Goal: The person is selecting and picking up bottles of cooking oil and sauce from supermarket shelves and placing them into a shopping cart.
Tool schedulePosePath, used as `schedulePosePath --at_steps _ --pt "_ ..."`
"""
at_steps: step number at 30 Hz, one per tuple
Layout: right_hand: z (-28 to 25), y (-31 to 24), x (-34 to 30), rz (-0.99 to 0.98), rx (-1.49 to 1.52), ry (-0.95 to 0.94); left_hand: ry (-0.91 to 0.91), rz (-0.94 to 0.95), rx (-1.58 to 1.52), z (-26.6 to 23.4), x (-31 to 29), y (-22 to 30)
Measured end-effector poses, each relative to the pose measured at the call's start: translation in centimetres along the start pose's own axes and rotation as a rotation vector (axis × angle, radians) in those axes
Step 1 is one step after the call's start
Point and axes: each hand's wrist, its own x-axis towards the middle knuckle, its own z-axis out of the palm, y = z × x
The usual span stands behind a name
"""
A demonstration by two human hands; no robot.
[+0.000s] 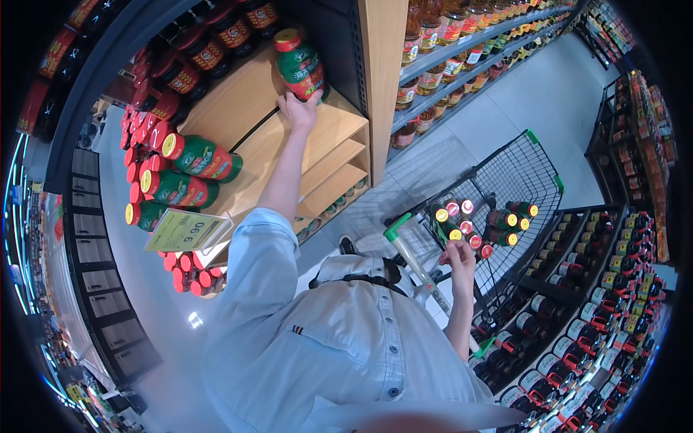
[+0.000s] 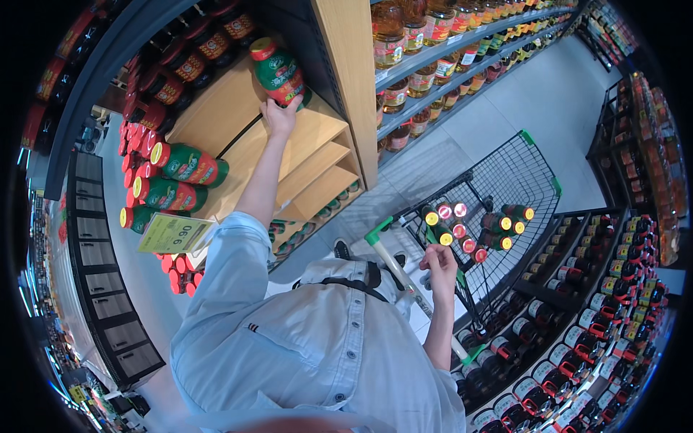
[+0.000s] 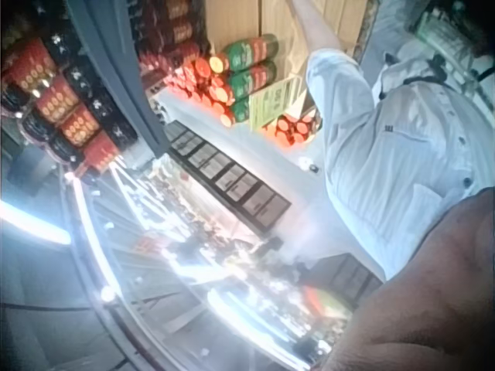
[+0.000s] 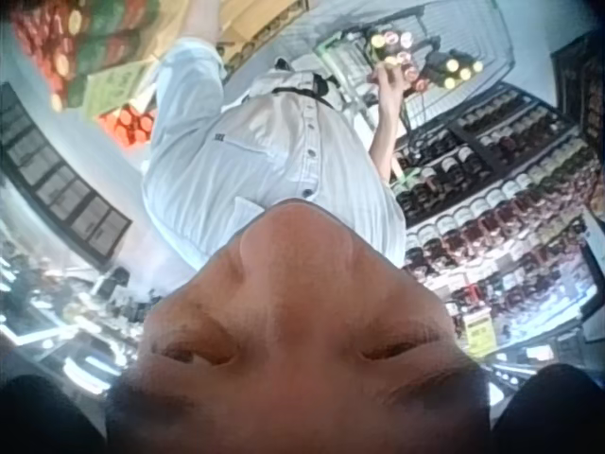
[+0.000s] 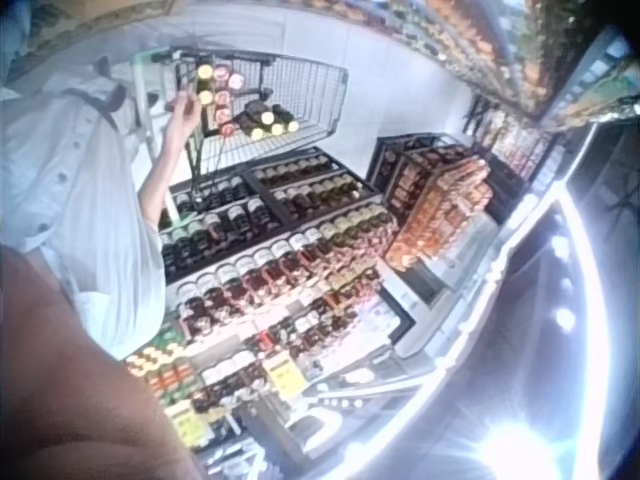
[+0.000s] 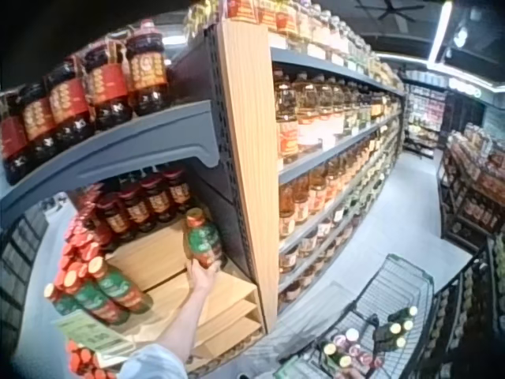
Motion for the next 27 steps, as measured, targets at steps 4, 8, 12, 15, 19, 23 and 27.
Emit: schedulePosePath --at_steps 4,8,12,15,19,23,27 --pt "-1.5 0.6 -1.3 0.000 -0.021 0.054 -0.089 -0.031 0.087 0.4 -0.1 0.2" --pt "-3.8 2.7 -1.8 0.002 -0.078 0.097 -0.065 0.109 0.075 1.0 0.0 -2.1" --pt "-6.8 3.6 -1.6 0.047 -0.151 0.221 0.050 0.205 -0.168 -4.2 -5.7 1.0" --pt "-10.5 5.2 -2.0 0.056 -0.134 0.390 -0.250 0.017 -0.595 -7.1 -16.4 7.9" --pt "-16.2 7.8 -0.7 0.122 -0.344 0.452 -0.762 0.244 -0.482 -6.2 -28.7 10.3" --pt "-20.4 12.0 3.9 0.189 -0.729 0.403 -1.166 0.289 -0.290 -5.2 -36.1 14.7" --pt "-24.1 17.7 10.0 0.286 -0.785 0.436 -1.200 0.235 -0.246 -4.3 -40.3 15.5"
